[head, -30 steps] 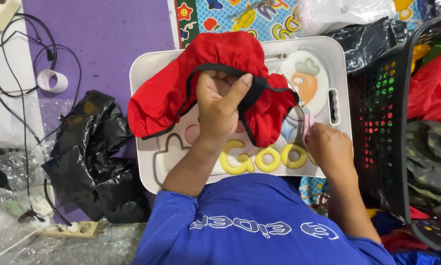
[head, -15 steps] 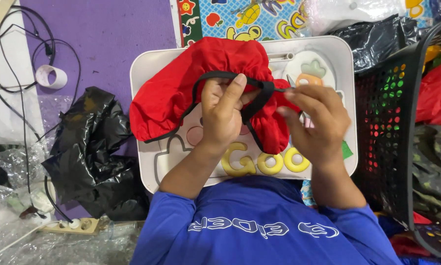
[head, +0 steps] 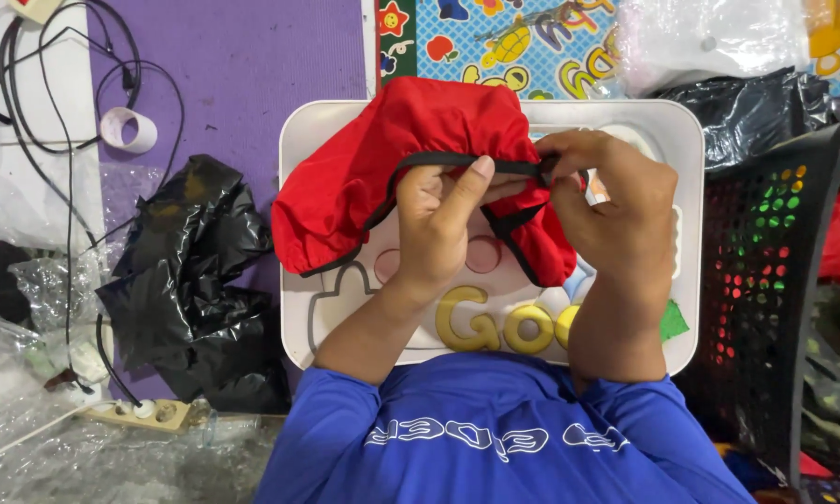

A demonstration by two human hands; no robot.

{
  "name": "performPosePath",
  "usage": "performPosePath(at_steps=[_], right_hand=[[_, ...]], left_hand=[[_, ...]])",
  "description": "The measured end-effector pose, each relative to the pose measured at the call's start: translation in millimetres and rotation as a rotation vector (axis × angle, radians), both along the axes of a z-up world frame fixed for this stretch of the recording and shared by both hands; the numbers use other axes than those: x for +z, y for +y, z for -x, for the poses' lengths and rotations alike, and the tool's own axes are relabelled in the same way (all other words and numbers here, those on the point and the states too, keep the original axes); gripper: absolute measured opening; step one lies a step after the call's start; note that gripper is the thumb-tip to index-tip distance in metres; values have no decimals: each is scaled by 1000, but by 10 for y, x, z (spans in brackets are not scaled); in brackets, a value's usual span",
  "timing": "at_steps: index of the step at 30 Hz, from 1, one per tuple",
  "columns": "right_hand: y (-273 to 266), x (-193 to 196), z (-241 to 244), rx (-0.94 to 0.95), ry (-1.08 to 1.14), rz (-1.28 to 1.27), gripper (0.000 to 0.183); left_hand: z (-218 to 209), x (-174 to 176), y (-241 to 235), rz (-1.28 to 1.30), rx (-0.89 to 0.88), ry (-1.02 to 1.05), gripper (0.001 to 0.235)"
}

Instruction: The person holds a red fabric item with a black elastic band and uses pink scissors to cut the elastic band at multiple points. They repeatedly stretch the band to check the cuts and continue trimming the elastic along the edge of the fabric.

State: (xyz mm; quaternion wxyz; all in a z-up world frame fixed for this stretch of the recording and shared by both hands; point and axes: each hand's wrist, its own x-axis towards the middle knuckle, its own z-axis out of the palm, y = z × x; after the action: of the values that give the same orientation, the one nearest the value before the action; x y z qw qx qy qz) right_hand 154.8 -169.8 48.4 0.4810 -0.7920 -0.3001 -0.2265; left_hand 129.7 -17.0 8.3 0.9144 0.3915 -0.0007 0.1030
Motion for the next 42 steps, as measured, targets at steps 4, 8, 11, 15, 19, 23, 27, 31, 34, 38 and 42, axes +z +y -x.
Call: performPosePath(at_steps=[4, 8, 11, 15, 19, 23, 27, 31, 34, 38, 42], right_hand=[[46, 46, -68, -93, -210, 155, 26], [63, 163, -67, -62, -230, 186, 25], [5, 180, -7, -26, -121, 301, 34], [-86, 66, -47, -56, -155, 285, 15], [-196, 65, -45, -129, -188, 213, 17], [-293, 42, -33, -149, -192, 206, 13], [-255, 78, 27, -136, -176, 195, 12], [-212, 144, 71, -77, -135, 235, 16], [-190, 192, 62, -32, -86, 205, 18], [-168, 221, 84, 38, 4, 154, 17], [-297, 167, 25, 74, 19, 242, 21]], left_hand=[[2, 21, -6, 18, 7, -45, 15], [9, 52, -35, 40, 18, -90, 21], [60, -5, 6, -179, 25, -1, 34], [27, 186, 190, -143, -150, -82, 22], [74, 541, 582, -812, -382, -21, 26], [239, 663, 660, -1064, -124, -299, 15], [120, 430, 582, -1180, 49, -350, 45], [-35, 335, 523, -1521, 245, -567, 47], [-24, 375, 492, -1506, 149, -629, 50], [-17, 313, 380, -1605, 228, -641, 32], [-37, 344, 535, -1344, 244, -641, 25]])
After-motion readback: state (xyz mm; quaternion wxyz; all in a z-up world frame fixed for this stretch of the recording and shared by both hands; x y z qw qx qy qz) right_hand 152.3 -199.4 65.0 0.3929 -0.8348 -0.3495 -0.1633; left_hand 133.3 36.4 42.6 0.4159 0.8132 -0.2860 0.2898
